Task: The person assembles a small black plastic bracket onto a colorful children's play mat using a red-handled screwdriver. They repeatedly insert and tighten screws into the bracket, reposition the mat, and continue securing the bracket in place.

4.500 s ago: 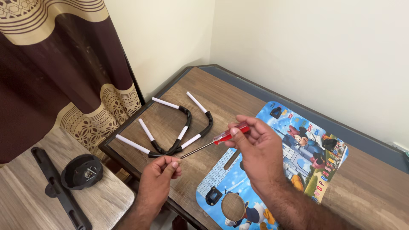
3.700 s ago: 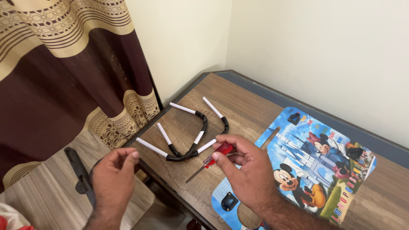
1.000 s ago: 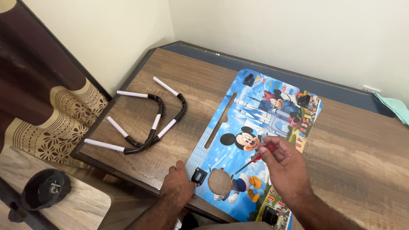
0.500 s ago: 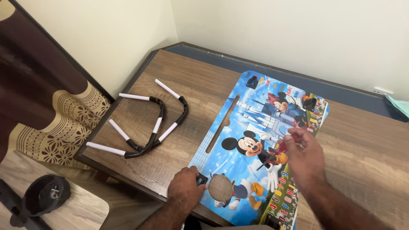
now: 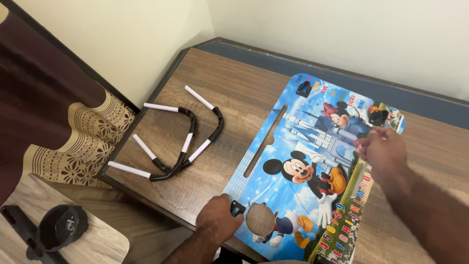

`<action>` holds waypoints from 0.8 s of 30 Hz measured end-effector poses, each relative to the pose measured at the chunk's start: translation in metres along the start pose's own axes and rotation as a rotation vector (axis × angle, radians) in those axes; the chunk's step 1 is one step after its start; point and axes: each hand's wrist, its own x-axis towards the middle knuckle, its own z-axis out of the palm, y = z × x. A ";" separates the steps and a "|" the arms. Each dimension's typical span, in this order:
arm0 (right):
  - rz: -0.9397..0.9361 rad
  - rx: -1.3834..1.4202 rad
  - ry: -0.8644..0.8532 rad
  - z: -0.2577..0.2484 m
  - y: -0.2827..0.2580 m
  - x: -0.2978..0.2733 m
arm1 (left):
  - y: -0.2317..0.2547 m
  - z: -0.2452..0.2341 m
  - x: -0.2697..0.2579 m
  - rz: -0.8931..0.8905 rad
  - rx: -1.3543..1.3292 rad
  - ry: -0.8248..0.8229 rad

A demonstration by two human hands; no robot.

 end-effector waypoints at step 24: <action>-0.153 -1.140 -0.011 -0.029 -0.010 0.104 | 0.009 -0.006 -0.006 -0.060 0.024 -0.085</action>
